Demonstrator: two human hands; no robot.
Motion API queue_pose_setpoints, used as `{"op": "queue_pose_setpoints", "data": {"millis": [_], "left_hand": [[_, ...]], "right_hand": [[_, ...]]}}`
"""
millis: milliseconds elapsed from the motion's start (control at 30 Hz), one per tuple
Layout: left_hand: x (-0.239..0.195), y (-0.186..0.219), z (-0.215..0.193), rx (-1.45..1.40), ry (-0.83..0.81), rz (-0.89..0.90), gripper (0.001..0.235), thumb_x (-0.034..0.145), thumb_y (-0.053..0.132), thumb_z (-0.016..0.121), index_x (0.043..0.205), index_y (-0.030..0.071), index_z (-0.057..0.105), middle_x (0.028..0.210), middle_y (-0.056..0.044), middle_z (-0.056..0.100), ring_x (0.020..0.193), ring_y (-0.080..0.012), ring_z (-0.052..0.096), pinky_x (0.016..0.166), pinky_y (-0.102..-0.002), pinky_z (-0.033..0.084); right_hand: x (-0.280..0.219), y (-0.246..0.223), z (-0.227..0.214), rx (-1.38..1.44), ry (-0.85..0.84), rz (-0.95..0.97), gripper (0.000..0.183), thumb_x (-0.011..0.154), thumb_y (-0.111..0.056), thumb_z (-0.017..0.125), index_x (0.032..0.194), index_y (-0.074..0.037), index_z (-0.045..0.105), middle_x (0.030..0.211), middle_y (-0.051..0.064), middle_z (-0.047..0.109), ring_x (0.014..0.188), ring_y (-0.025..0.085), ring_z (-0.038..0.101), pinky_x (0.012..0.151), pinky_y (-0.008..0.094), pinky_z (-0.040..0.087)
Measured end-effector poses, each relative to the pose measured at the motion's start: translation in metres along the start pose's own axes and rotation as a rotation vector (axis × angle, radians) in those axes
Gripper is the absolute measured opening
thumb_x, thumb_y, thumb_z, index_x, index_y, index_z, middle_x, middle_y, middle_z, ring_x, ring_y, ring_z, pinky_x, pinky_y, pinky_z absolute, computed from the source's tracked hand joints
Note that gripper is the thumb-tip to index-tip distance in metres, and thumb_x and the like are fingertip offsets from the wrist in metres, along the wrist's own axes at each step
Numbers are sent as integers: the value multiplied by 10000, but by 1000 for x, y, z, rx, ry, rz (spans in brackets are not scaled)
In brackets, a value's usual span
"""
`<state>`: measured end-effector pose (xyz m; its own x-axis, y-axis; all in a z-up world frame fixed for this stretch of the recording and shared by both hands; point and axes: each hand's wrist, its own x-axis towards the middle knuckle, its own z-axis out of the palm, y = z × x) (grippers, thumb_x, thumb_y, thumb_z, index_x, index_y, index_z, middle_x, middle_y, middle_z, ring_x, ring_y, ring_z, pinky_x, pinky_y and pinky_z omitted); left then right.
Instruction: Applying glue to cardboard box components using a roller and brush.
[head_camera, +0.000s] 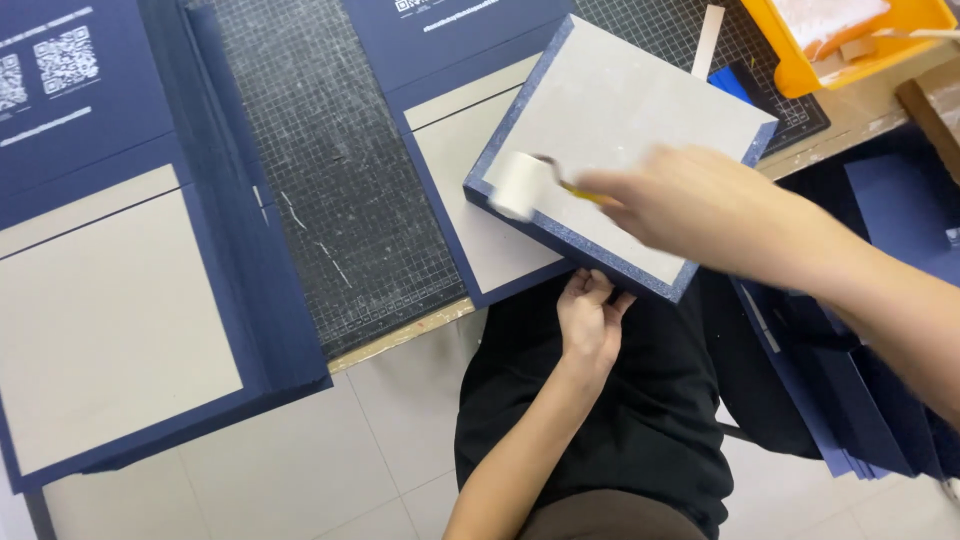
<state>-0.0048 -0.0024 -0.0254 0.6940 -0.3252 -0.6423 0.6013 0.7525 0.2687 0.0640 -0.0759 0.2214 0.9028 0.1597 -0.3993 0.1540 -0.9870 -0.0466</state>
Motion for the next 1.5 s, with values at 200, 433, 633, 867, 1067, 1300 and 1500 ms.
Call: {"op": "queue_pose_setpoints", "data": {"millis": [200, 433, 633, 867, 1067, 1300, 1500], "left_hand": [[8, -6, -8, -29, 0, -17, 192, 903, -99, 556, 955, 86, 553, 819, -15, 588, 903, -185, 626, 890, -485, 559], [-5, 4, 4, -38, -22, -21, 270, 846, -165, 477, 995, 46, 555, 776, -7, 528, 887, -170, 597, 1027, -551, 523], [2, -1, 0, -41, 23, -28, 276, 865, -162, 487, 988, 78, 544, 765, 8, 544, 847, -168, 607, 956, -532, 543], [3, -2, -1, -15, -8, 15, 283, 833, -164, 467, 863, 116, 499, 696, 49, 431, 704, -92, 489, 876, -466, 566], [-13, 8, 9, -30, -7, 0, 266, 828, -188, 468, 843, 77, 489, 689, 17, 427, 704, -116, 512, 1009, -562, 550], [-6, 4, 3, 12, 1, 23, 327, 836, -165, 481, 749, 137, 392, 671, 27, 359, 670, -109, 419, 871, -466, 557], [-7, 6, 4, -2, -8, 36, 287, 840, -160, 491, 765, 114, 446, 676, 20, 388, 691, -119, 446, 910, -493, 564]], "right_hand": [[-84, 68, 63, -268, -178, 184, 514, 942, -489, 429, 1445, -536, 335, 697, 7, 672, 655, 260, 699, 603, 390, 566], [-157, 147, 134, -287, -192, 382, 487, 877, -642, 392, 1337, -792, 327, 615, -148, 669, 607, 65, 703, 599, 231, 480], [-129, 145, 107, -447, -133, 369, 447, 944, -593, 380, 1381, -686, 355, 567, -124, 633, 525, 58, 622, 563, 208, 446], [-15, 58, 4, -195, -60, 139, 422, 980, -396, 462, 1395, -470, 491, 722, 82, 731, 697, 304, 744, 661, 423, 588], [69, 24, -21, 109, 49, -78, 298, 1036, -246, 497, 1295, -193, 635, 812, 175, 725, 518, 291, 638, 582, 429, 514], [43, 78, 5, 51, 100, -40, 371, 990, -297, 549, 1353, -253, 610, 829, 167, 747, 738, 371, 707, 697, 461, 530], [-55, 148, 54, -185, -74, 153, 437, 948, -461, 478, 1383, -504, 495, 601, 82, 659, 565, 250, 661, 624, 377, 539]]}}
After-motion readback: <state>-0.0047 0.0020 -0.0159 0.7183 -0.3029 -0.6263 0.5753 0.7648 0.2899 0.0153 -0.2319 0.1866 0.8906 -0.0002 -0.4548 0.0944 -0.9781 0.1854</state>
